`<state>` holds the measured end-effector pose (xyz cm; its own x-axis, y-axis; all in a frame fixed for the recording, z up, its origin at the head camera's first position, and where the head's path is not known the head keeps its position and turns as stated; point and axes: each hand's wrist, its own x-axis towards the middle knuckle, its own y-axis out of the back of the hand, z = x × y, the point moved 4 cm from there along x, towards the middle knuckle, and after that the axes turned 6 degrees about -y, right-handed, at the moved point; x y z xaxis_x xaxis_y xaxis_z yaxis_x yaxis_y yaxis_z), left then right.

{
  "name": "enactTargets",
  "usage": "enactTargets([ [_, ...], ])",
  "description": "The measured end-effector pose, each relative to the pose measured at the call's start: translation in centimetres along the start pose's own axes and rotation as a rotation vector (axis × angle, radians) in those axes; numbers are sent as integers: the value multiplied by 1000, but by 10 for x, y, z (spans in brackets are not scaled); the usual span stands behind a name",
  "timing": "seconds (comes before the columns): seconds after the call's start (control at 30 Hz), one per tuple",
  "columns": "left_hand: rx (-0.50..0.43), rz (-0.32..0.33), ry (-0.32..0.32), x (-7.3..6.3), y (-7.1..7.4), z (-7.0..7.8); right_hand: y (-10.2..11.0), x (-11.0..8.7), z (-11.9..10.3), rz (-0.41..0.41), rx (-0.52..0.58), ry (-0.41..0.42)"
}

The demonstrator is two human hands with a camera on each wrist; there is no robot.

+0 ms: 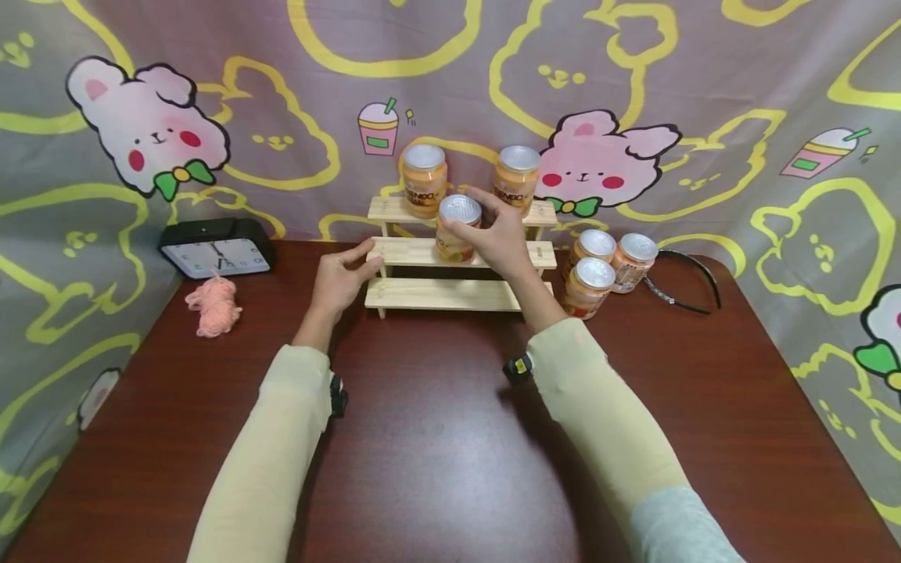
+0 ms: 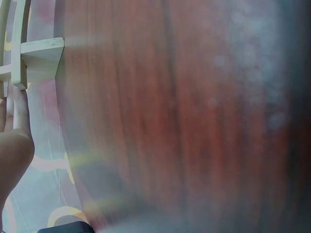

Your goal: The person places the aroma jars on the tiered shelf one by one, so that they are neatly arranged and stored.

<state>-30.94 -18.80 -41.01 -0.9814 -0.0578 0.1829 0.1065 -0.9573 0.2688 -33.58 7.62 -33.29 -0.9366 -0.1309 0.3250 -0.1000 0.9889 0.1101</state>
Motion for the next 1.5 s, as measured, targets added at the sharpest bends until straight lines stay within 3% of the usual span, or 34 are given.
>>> enactTargets([
  [0.37, 9, 0, 2, 0, 0, 0, -11, 2, -1, 14, -38, -10],
  [0.63, 7, -10, 9, -1, 0, 1, -21, -11, -31, -15, -78, -6],
  [0.9, 17, -8, 2, -2, -1, 3, -21, 1, -2, -15, -108, 13],
  [1.13, 11, -15, 25, 0, -1, -1, -19, 2, 2, -23, -124, 31],
  [1.5, 12, -13, 27, -1, -1, 0, -3, -7, 5, -38, -82, -19],
])
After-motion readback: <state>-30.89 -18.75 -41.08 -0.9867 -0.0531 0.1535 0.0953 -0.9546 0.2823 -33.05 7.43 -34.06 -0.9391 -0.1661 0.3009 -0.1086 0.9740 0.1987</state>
